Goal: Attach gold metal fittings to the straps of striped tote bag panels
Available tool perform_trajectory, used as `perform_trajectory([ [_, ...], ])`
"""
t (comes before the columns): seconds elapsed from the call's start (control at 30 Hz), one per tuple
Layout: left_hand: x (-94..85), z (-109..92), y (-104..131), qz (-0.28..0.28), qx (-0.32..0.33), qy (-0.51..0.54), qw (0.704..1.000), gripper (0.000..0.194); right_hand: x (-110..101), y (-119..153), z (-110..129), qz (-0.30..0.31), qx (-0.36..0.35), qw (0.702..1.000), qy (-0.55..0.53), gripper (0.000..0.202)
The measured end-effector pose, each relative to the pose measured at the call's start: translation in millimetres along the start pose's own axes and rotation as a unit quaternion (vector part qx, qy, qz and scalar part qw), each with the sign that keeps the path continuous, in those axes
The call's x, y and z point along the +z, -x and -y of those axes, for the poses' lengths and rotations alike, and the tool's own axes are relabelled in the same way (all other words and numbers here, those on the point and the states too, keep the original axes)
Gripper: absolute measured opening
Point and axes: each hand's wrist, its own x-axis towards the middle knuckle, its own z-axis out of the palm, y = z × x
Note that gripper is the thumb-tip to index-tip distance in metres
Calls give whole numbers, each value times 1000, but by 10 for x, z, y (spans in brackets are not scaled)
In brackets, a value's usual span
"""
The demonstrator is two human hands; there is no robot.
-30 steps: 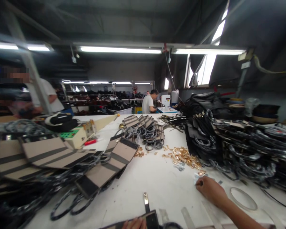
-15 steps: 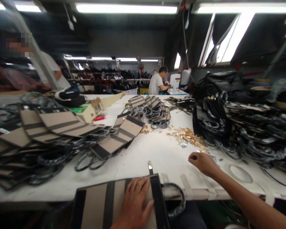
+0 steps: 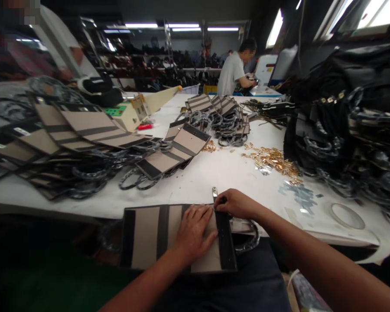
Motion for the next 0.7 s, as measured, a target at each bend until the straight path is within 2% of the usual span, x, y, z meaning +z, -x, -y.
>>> perform_trajectory([
  [0.23, -32, -20, -27, 8, -4, 11, 1000, 64, 24, -53, 9, 8, -7, 999, 42, 22],
  [0.37, -41, -25, -34, 6, -5, 12, 1000, 64, 85, -62, -34, -21, -11, 996, 86, 20],
  [0.53, -76, -44, -46, 2, -9, 29, 1000, 65, 198, -29, -180, -83, -38, 993, 77, 13],
  [0.7, -139, -33, -181, -20, -39, 31, 999, 47, 261, 20, -241, -111, -13, 991, 79, 8],
])
